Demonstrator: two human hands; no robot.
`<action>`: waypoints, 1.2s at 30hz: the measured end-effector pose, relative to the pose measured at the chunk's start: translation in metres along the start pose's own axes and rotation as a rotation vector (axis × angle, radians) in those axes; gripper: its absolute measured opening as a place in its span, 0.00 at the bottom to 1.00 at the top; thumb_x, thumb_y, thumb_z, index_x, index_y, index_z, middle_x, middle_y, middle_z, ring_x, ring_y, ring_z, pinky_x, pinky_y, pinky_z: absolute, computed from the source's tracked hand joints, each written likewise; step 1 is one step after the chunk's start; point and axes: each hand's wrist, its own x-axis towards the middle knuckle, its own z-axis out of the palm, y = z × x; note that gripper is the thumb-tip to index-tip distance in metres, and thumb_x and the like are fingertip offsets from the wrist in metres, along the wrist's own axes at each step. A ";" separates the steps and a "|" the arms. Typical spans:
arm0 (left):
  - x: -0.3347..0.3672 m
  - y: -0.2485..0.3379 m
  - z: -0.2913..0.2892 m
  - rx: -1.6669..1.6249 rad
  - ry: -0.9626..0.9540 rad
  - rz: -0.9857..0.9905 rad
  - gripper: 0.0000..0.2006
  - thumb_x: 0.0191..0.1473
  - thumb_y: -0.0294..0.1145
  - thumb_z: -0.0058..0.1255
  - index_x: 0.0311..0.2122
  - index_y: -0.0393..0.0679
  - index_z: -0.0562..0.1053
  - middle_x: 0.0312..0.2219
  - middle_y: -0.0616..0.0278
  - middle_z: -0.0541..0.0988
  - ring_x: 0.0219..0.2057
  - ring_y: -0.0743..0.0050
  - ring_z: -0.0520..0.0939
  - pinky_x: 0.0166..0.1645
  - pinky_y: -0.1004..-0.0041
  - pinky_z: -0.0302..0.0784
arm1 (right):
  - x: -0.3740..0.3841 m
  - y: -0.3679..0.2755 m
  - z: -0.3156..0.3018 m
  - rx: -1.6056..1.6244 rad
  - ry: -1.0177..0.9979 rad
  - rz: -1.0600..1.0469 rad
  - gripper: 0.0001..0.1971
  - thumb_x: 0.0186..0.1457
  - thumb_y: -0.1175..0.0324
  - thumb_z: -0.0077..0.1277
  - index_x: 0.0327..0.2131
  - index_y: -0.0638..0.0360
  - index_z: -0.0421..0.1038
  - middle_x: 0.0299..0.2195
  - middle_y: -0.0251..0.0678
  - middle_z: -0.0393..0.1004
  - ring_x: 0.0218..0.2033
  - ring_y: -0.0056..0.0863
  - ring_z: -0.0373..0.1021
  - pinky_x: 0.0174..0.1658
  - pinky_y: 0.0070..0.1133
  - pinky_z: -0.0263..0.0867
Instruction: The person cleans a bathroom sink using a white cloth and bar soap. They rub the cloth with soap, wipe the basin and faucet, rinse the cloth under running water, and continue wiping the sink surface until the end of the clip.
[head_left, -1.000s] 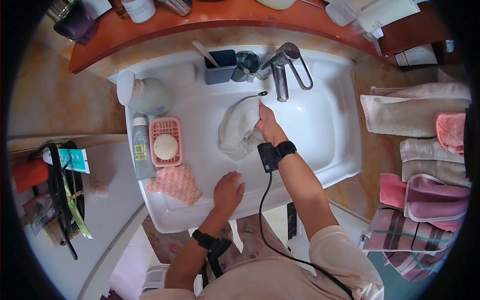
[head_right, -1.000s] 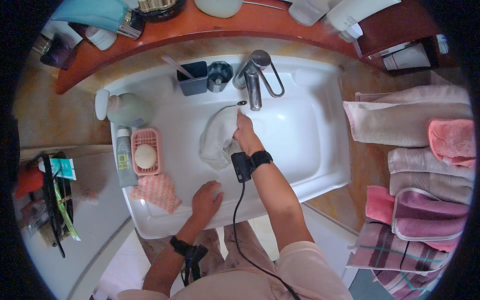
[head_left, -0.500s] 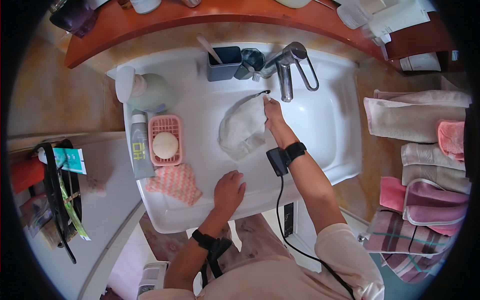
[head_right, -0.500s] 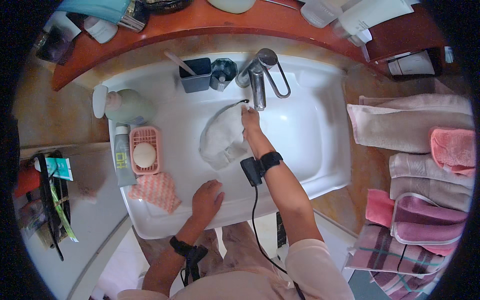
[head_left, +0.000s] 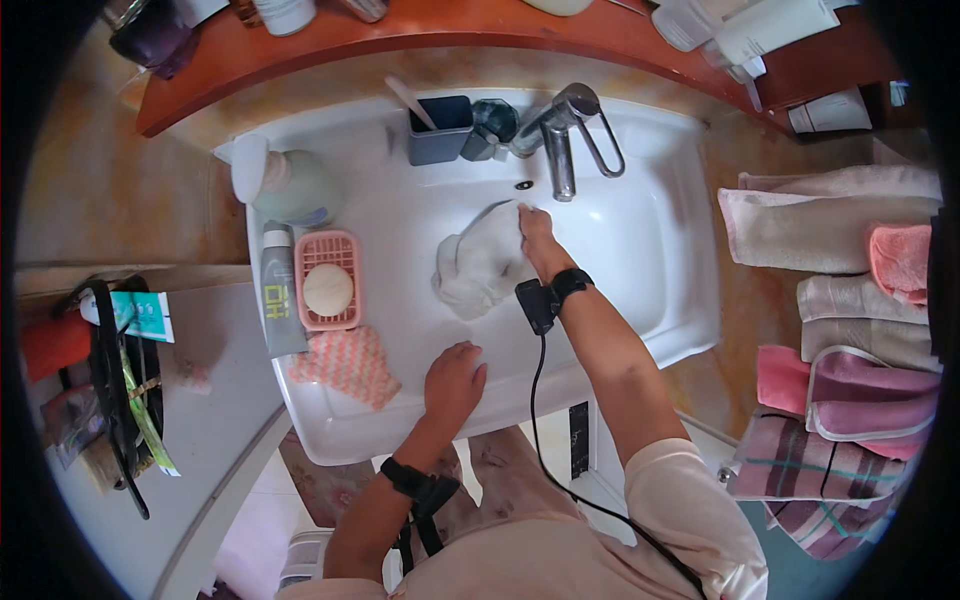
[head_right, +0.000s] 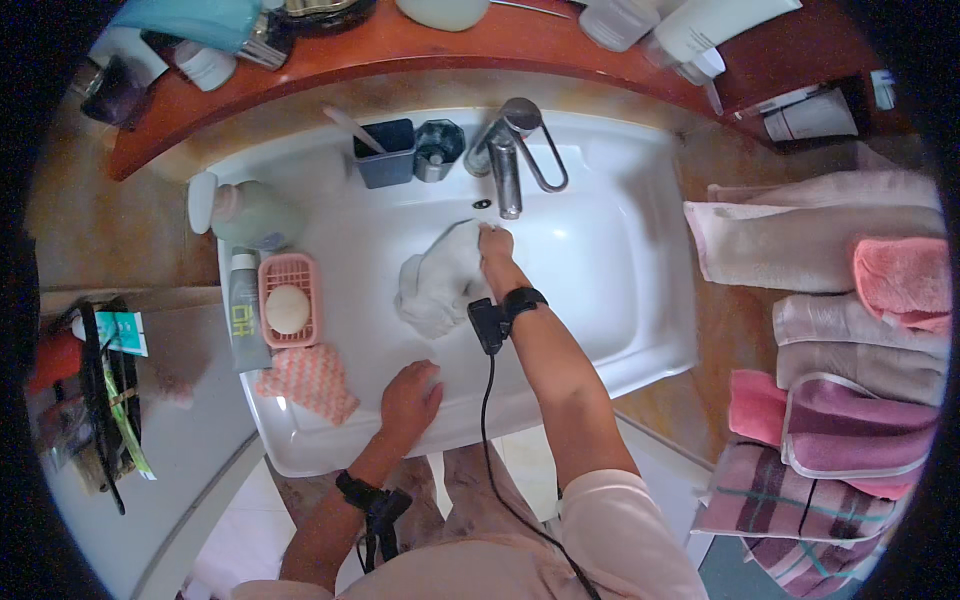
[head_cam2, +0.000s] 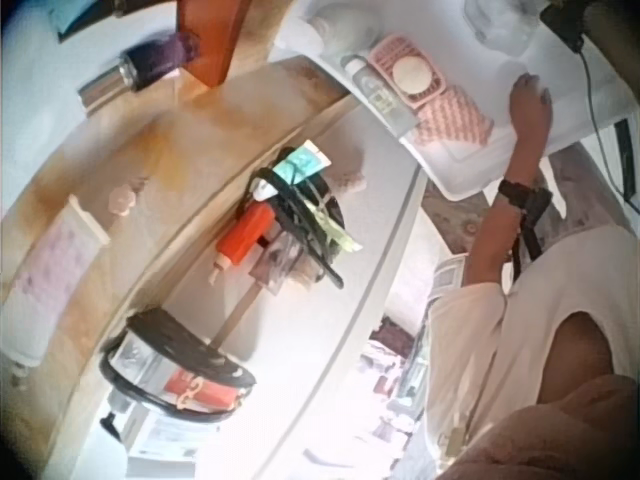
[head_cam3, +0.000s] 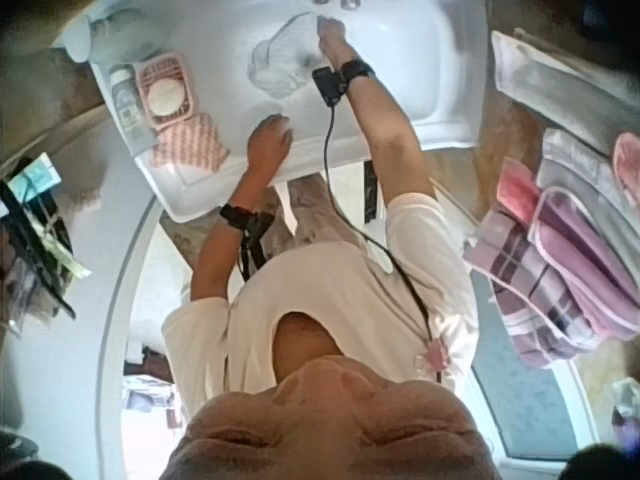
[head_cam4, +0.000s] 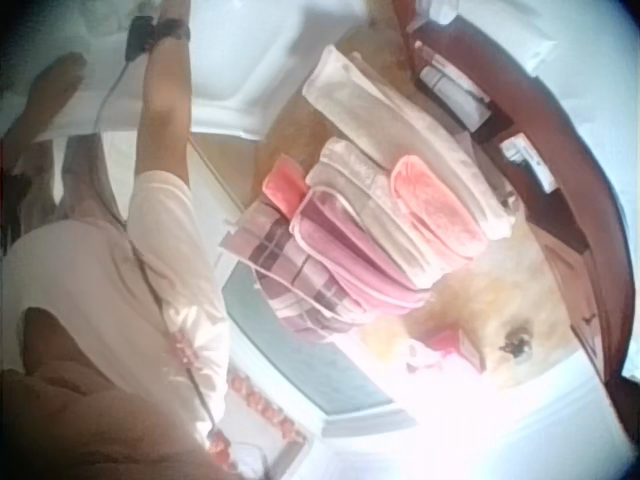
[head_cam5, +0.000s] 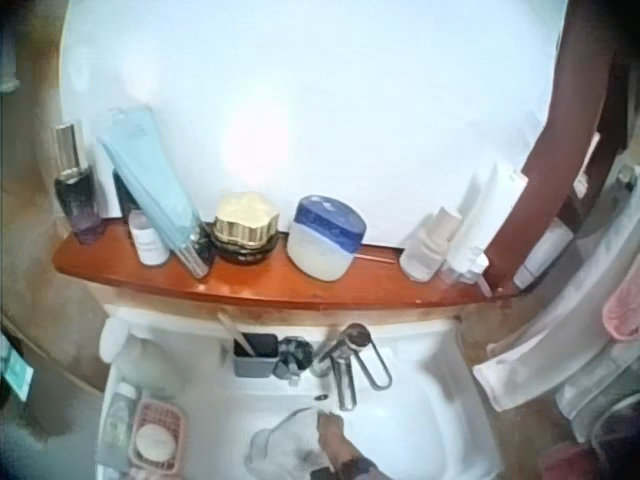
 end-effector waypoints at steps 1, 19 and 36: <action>-0.001 -0.001 0.000 0.013 0.008 0.003 0.13 0.45 0.30 0.53 0.38 0.41 0.72 0.41 0.54 0.75 0.42 0.55 0.75 0.46 0.62 0.71 | 0.005 0.002 0.006 -0.246 0.024 -0.173 0.16 0.55 0.61 0.49 0.34 0.68 0.71 0.25 0.40 0.74 0.23 0.29 0.69 0.29 0.25 0.65; 0.011 -0.008 0.003 -0.291 0.247 -0.147 0.26 0.47 0.31 0.56 0.52 0.40 0.63 0.45 0.51 0.72 0.43 0.59 0.75 0.47 0.65 0.71 | -0.125 -0.055 -0.033 -0.080 -0.737 0.048 0.13 0.53 0.65 0.51 0.40 0.63 0.69 0.31 0.35 0.74 0.30 0.25 0.71 0.33 0.22 0.67; 0.001 -0.040 -0.037 -1.296 0.228 -0.804 0.26 0.57 0.34 0.47 0.59 0.49 0.54 0.50 0.67 0.66 0.48 0.79 0.68 0.53 0.71 0.64 | -0.196 -0.010 0.033 -0.727 -1.023 -1.058 0.24 0.48 0.75 0.48 0.52 0.58 0.63 0.57 0.49 0.56 0.53 0.49 0.60 0.52 0.32 0.63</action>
